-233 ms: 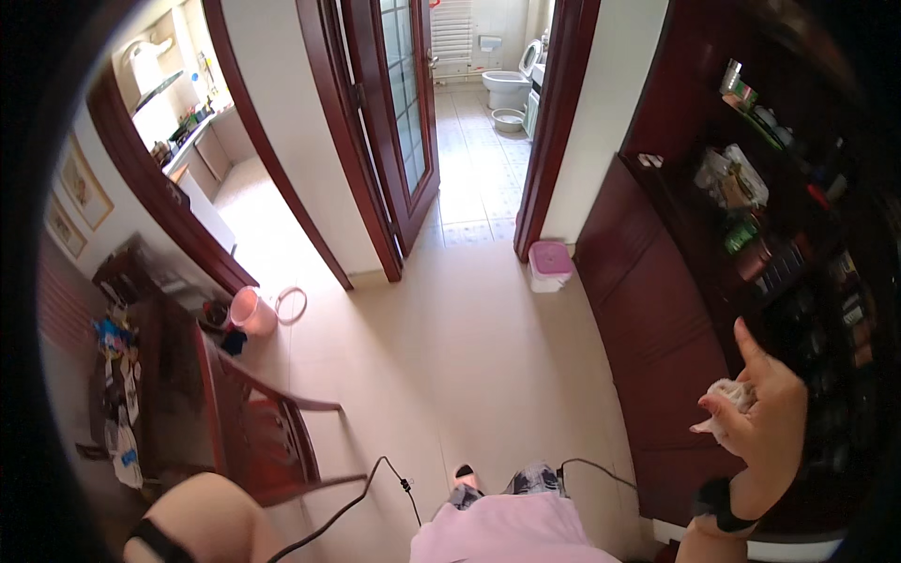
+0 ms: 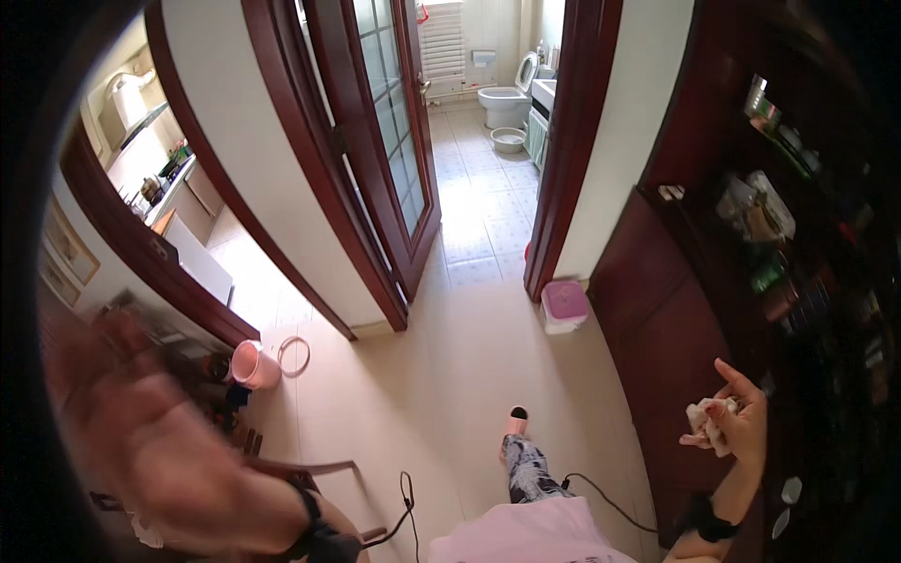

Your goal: The recorder washes a small white cloth in a bathroom sink using liquid soap.

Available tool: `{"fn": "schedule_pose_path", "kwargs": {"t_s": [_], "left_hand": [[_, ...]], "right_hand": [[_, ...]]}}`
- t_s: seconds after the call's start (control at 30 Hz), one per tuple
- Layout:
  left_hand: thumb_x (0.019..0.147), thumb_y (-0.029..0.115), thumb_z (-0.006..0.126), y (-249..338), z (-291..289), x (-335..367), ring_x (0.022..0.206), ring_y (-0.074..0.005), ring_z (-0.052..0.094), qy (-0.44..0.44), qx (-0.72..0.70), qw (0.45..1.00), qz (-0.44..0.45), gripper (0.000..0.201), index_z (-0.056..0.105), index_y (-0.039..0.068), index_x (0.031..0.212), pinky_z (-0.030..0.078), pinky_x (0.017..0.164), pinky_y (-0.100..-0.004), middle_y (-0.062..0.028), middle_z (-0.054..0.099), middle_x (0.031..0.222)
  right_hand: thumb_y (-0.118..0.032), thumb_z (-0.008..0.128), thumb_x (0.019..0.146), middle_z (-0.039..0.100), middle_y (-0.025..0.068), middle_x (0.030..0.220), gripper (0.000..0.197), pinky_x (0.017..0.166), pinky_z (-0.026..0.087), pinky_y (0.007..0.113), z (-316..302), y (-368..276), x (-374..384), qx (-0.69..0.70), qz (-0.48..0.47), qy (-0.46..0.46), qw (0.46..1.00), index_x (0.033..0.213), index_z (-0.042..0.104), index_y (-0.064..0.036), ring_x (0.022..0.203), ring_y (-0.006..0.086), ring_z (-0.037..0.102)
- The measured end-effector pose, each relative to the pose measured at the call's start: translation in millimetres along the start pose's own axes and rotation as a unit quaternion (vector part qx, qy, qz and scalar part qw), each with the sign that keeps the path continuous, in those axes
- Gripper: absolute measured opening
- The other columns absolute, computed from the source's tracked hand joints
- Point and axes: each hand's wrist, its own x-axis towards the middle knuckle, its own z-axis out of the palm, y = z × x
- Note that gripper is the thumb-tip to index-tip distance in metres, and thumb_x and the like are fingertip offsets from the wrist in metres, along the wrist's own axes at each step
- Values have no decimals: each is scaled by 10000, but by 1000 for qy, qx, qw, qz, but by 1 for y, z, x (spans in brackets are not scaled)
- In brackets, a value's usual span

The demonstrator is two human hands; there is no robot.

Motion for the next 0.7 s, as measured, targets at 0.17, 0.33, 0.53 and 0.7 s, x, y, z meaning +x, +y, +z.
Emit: {"fn": "schedule_pose_path", "kwargs": {"t_s": [0.17,0.33,0.53,0.7], "left_hand": [[873,279,408,-222,112,-52,1250,-254,319,-66,-360,797,-481,495,338,21,1290,303,999,-396,-120,348,1347],[907,424,323,-366,165,-77,1243,-254,332,38,-534,547,-643,520,397,43,1254,282,1008,-391,-120,395,1315],[877,470,382,-527,230,-78,1255,-269,307,66,-594,481,-642,569,398,34,1241,263,1016,-431,-130,402,1303],[868,452,428,-667,297,-49,1130,-232,428,51,-627,419,-654,504,440,63,1187,319,963,-406,-110,503,1172]], "right_hand": [[-331,626,799,561,17,710,453,433,449,205,80,58,147,521,123,45,843,1126,525,-33,534,98,539],[-359,472,879,533,46,786,324,505,443,235,231,53,308,785,33,-195,587,1044,508,-83,693,148,533],[-381,304,918,366,-21,509,335,473,382,265,337,16,466,743,240,-152,606,781,463,-121,459,119,375],[-363,355,895,345,-33,482,346,491,386,263,383,-10,586,763,296,-86,569,634,410,-142,458,120,383]]}}
